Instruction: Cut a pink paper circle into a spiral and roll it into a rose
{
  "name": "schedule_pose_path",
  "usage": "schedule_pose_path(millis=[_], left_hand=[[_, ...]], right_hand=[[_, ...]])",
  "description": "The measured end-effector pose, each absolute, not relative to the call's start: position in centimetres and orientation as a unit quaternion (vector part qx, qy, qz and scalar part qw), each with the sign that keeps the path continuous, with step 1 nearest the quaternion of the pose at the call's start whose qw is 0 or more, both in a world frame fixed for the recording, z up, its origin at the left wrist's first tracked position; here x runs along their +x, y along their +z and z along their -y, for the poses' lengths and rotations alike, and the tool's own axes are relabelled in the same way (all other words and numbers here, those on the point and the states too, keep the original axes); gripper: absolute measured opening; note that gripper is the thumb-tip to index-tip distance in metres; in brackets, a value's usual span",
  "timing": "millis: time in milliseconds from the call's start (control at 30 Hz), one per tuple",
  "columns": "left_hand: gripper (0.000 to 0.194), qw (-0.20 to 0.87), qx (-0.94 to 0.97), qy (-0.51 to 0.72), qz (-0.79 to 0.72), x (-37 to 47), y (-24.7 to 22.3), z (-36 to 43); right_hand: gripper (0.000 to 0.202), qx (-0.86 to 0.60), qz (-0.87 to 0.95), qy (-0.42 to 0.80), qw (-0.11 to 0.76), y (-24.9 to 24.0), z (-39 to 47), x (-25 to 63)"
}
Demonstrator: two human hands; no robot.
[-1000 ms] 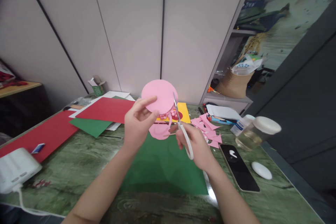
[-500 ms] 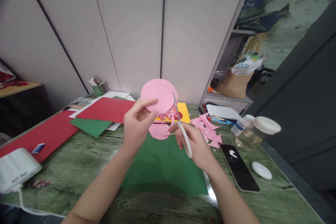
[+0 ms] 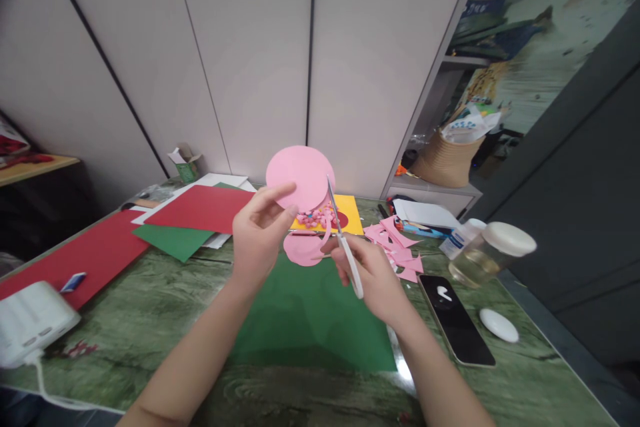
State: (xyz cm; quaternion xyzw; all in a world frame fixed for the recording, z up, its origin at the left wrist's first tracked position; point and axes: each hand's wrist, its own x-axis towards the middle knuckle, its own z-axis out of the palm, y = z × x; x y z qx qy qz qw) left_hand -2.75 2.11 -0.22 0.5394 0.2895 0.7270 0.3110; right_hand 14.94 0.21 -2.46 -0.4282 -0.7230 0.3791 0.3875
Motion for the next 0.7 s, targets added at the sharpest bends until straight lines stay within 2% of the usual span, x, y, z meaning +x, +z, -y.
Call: schedule_pose_path(millis=[700], left_hand=[[0.028, 0.287, 0.563, 0.713, -0.303, -2.68, -0.01, -1.82]], right_hand=[[0.054, -0.41, 0.73, 0.372, 0.401, -2.47, 0.06, 14.9]])
